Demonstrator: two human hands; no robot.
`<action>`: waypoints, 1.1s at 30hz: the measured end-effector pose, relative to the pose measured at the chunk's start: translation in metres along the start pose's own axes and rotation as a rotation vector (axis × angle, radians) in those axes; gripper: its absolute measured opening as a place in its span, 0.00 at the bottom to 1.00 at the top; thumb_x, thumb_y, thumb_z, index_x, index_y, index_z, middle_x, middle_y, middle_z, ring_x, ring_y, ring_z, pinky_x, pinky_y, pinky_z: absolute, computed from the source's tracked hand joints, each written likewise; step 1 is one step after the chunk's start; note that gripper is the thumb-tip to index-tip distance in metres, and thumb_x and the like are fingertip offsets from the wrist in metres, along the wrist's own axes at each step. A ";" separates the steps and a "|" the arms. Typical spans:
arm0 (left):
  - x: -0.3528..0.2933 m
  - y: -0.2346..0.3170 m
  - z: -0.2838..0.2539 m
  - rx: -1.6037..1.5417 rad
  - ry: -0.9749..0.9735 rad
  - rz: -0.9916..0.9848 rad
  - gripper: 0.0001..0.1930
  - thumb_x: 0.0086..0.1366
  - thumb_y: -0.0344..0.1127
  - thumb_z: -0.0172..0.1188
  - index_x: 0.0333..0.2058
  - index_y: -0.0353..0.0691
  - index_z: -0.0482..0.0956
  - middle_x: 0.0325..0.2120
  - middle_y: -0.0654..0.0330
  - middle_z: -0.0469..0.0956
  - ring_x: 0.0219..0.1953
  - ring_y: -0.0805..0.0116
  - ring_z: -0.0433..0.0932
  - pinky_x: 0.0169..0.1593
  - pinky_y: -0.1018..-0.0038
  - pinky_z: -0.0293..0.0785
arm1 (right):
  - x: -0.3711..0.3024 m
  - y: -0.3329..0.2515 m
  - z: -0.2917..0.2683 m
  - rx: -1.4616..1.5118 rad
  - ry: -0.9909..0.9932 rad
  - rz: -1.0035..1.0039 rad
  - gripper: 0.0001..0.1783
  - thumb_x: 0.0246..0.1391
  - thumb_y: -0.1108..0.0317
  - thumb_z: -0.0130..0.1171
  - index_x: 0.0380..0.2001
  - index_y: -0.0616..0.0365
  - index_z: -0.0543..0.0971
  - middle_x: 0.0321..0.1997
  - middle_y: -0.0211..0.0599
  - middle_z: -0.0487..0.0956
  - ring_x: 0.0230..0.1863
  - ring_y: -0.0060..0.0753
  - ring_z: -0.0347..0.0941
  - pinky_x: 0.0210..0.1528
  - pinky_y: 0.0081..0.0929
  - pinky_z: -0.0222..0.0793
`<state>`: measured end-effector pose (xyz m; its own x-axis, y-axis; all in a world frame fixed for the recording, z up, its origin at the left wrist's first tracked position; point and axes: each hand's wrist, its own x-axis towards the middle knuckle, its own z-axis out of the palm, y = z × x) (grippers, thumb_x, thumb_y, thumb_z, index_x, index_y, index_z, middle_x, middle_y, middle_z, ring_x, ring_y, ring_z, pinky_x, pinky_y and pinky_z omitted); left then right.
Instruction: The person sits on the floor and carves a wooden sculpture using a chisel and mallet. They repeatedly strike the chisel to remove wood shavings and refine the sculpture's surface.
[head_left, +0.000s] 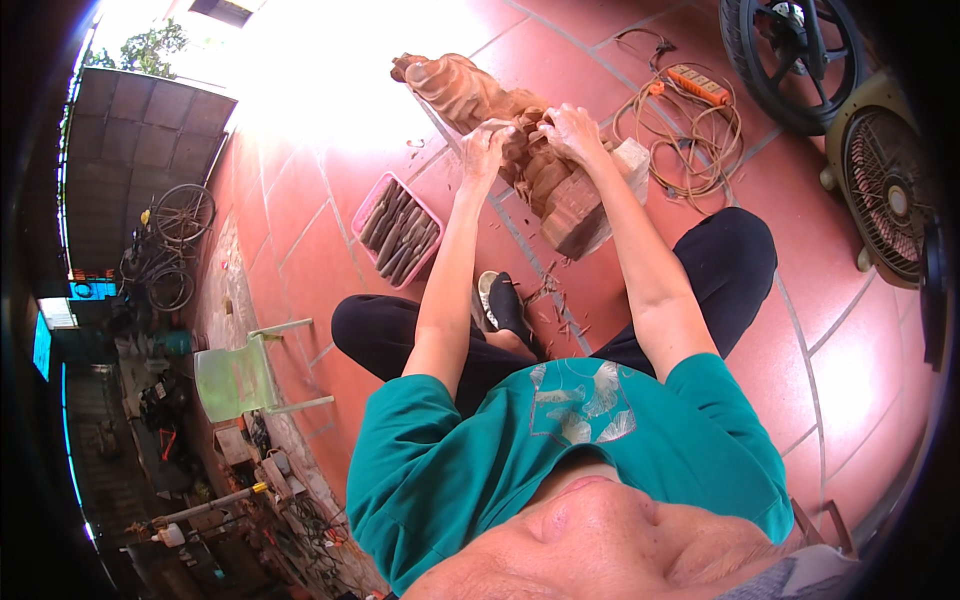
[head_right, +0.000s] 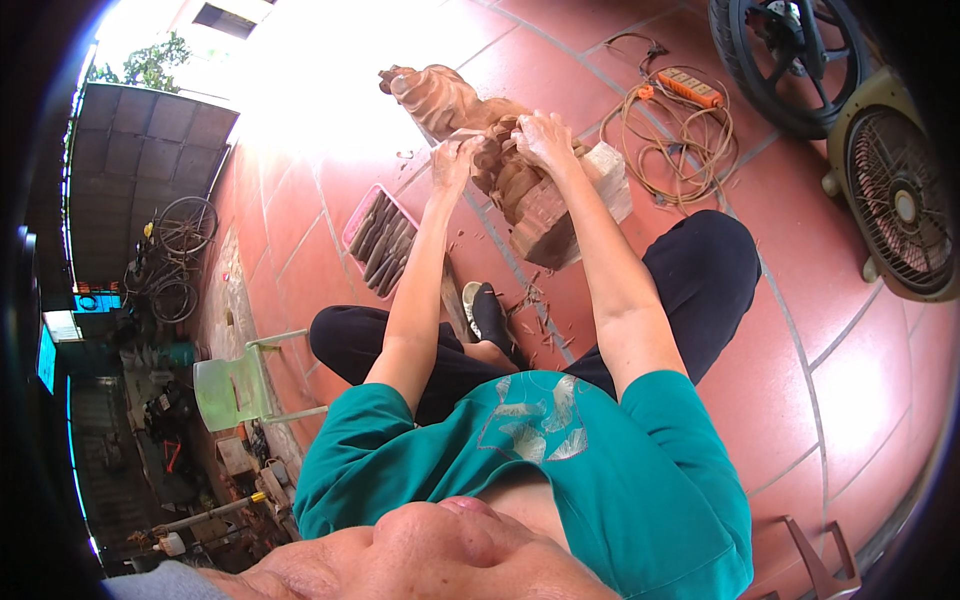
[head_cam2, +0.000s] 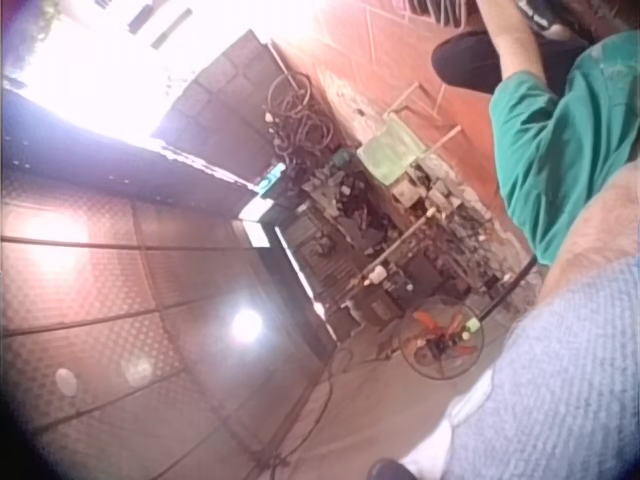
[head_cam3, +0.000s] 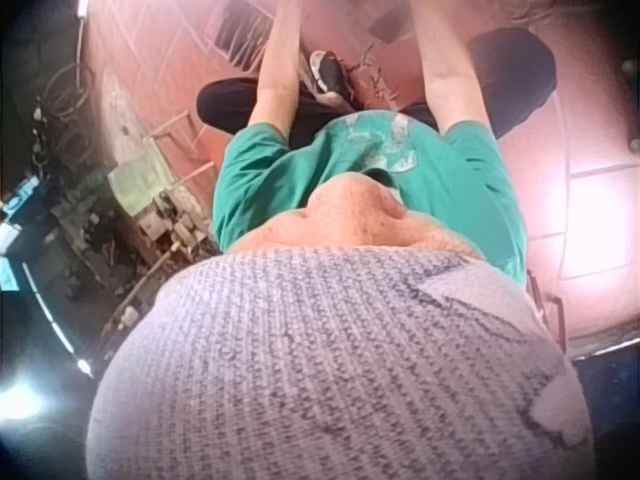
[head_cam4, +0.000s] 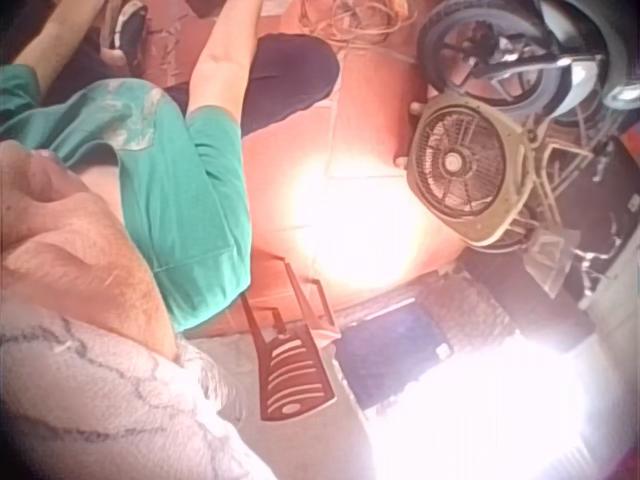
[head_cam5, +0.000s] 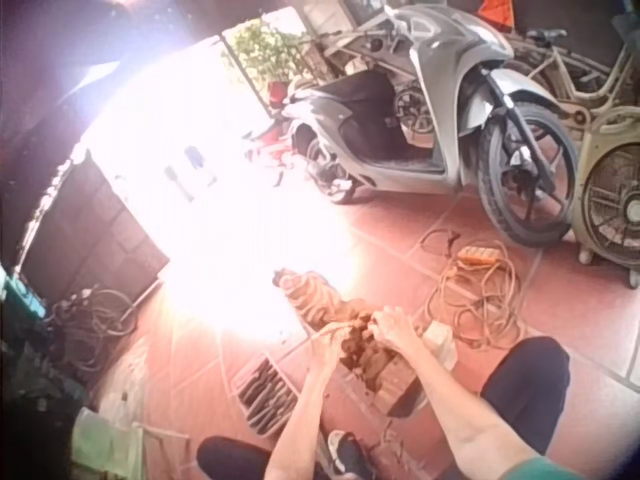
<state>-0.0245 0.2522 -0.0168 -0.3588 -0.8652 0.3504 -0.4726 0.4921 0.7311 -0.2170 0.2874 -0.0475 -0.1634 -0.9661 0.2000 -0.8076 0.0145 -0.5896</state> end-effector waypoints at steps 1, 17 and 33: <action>-0.004 0.004 -0.003 0.067 -0.024 0.022 0.11 0.65 0.41 0.64 0.39 0.43 0.87 0.25 0.60 0.83 0.26 0.73 0.78 0.32 0.73 0.73 | 0.000 0.001 0.001 0.001 0.013 -0.005 0.16 0.58 0.52 0.58 0.43 0.48 0.82 0.48 0.45 0.78 0.51 0.55 0.73 0.53 0.50 0.71; 0.003 0.026 -0.007 0.051 -0.231 -0.017 0.11 0.63 0.39 0.67 0.36 0.35 0.85 0.31 0.63 0.84 0.34 0.74 0.79 0.41 0.77 0.73 | 0.000 0.010 0.000 -0.005 0.004 0.005 0.17 0.58 0.52 0.57 0.44 0.48 0.82 0.49 0.44 0.78 0.52 0.55 0.73 0.54 0.50 0.70; 0.014 0.021 -0.009 0.025 -0.209 -0.125 0.08 0.58 0.33 0.63 0.33 0.37 0.85 0.25 0.65 0.82 0.27 0.80 0.75 0.34 0.79 0.72 | 0.000 0.010 0.000 0.025 0.017 -0.013 0.17 0.58 0.52 0.58 0.43 0.48 0.82 0.47 0.43 0.79 0.51 0.55 0.72 0.53 0.50 0.70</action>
<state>-0.0320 0.2491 0.0086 -0.4537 -0.8819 0.1280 -0.5425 0.3873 0.7454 -0.2251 0.2870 -0.0538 -0.1628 -0.9616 0.2210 -0.7951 -0.0048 -0.6065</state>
